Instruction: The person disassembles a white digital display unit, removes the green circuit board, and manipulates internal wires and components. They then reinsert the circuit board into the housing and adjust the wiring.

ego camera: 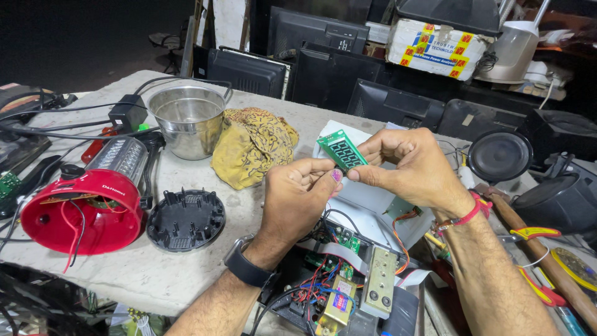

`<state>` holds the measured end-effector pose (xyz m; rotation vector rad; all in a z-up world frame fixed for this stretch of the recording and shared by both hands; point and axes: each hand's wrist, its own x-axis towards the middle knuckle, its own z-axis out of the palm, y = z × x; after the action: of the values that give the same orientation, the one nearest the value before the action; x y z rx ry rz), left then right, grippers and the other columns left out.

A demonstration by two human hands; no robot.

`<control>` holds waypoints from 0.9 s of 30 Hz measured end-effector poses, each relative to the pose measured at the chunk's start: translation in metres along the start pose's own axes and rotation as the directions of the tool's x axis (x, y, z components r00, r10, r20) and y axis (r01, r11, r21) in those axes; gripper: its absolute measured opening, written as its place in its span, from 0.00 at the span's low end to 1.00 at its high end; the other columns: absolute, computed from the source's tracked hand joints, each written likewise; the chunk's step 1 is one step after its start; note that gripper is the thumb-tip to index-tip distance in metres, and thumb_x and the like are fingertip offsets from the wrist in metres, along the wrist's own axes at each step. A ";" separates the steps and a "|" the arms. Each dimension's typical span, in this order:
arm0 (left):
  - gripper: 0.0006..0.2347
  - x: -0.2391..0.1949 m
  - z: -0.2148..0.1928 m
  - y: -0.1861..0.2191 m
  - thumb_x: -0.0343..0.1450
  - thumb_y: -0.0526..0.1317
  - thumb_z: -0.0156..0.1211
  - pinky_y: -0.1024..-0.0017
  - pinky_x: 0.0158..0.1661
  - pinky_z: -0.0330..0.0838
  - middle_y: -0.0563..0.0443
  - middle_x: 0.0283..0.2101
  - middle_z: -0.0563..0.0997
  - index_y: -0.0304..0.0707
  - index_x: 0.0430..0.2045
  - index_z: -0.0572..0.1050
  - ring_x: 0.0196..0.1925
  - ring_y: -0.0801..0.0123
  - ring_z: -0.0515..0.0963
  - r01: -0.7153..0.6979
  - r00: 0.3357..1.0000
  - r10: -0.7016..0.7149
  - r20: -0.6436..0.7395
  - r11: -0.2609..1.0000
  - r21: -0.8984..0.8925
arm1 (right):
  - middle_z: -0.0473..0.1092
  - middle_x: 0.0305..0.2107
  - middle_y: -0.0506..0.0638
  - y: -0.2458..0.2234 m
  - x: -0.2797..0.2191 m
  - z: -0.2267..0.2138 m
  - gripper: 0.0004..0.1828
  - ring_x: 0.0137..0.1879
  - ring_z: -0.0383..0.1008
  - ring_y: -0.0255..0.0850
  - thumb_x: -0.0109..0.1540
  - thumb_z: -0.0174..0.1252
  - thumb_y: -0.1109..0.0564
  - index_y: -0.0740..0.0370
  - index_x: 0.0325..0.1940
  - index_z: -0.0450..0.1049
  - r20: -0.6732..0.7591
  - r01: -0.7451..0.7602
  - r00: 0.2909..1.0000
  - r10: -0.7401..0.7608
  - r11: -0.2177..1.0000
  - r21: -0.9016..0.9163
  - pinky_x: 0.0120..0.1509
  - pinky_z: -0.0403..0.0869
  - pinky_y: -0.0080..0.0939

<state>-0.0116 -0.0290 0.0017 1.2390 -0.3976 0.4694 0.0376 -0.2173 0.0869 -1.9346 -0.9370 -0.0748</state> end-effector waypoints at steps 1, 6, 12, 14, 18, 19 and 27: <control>0.09 0.000 0.000 -0.002 0.71 0.29 0.62 0.80 0.35 0.79 0.45 0.34 0.86 0.18 0.42 0.79 0.34 0.78 0.83 -0.006 1.000 0.006 -0.002 0.999 -0.037 | 0.80 0.33 0.49 0.000 0.000 0.000 0.12 0.39 0.77 0.29 0.55 0.72 0.65 0.69 0.42 0.80 0.003 0.010 1.000 -0.010 1.000 0.007 0.44 0.77 0.31; 0.09 0.000 -0.001 -0.010 0.71 0.28 0.62 0.80 0.34 0.78 0.46 0.34 0.85 0.17 0.42 0.79 0.33 0.78 0.82 0.010 1.000 -0.008 0.022 0.995 -0.097 | 0.81 0.33 0.49 -0.004 0.000 -0.002 0.11 0.37 0.76 0.29 0.55 0.72 0.65 0.68 0.39 0.81 0.023 0.033 0.999 -0.032 0.998 -0.051 0.40 0.76 0.30; 0.10 0.009 -0.012 -0.017 0.71 0.29 0.63 0.81 0.35 0.77 0.48 0.36 0.84 0.19 0.44 0.76 0.34 0.80 0.81 0.019 0.991 -0.006 0.135 0.995 -0.095 | 0.80 0.36 0.51 -0.003 -0.004 -0.003 0.12 0.40 0.79 0.30 0.57 0.71 0.66 0.69 0.44 0.79 0.022 0.035 0.999 -0.037 0.997 0.074 0.48 0.79 0.31; 0.10 0.010 -0.018 -0.014 0.72 0.30 0.63 0.81 0.34 0.76 0.50 0.36 0.83 0.21 0.44 0.76 0.34 0.81 0.81 -0.004 0.990 0.010 0.137 0.999 -0.044 | 0.79 0.38 0.51 -0.007 -0.004 0.001 0.13 0.42 0.79 0.31 0.59 0.69 0.67 0.70 0.47 0.79 0.017 0.066 0.998 -0.067 0.995 0.072 0.50 0.79 0.31; 0.09 0.011 -0.017 -0.010 0.75 0.31 0.64 0.83 0.36 0.71 0.57 0.36 0.79 0.24 0.46 0.76 0.35 0.84 0.75 -0.063 0.972 0.061 0.225 0.998 0.001 | 0.79 0.40 0.52 -0.011 -0.007 0.000 0.14 0.44 0.80 0.32 0.61 0.69 0.67 0.71 0.50 0.77 0.012 0.091 0.996 -0.093 0.989 0.116 0.53 0.81 0.32; 0.08 0.012 -0.018 -0.007 0.75 0.31 0.64 0.83 0.36 0.71 0.58 0.36 0.79 0.25 0.46 0.76 0.35 0.85 0.75 -0.074 0.967 0.068 0.247 0.997 0.013 | 0.79 0.40 0.52 -0.010 -0.006 -0.001 0.14 0.44 0.80 0.31 0.62 0.70 0.66 0.72 0.50 0.78 0.028 0.112 0.993 -0.115 0.989 0.098 0.53 0.80 0.32; 0.06 0.002 -0.010 0.005 0.78 0.33 0.64 0.81 0.39 0.73 0.55 0.37 0.82 0.28 0.44 0.80 0.36 0.82 0.77 -0.159 0.970 0.114 0.216 0.966 0.203 | 0.77 0.36 0.49 0.012 -0.010 -0.023 0.23 0.42 0.75 0.30 0.72 0.59 0.44 0.70 0.53 0.80 0.098 0.169 0.978 -0.184 0.975 0.145 0.49 0.74 0.30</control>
<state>-0.0126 -0.0180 0.0040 1.4864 -0.6214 0.5171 0.0449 -0.2442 0.0867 -1.7415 -1.1576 -0.0068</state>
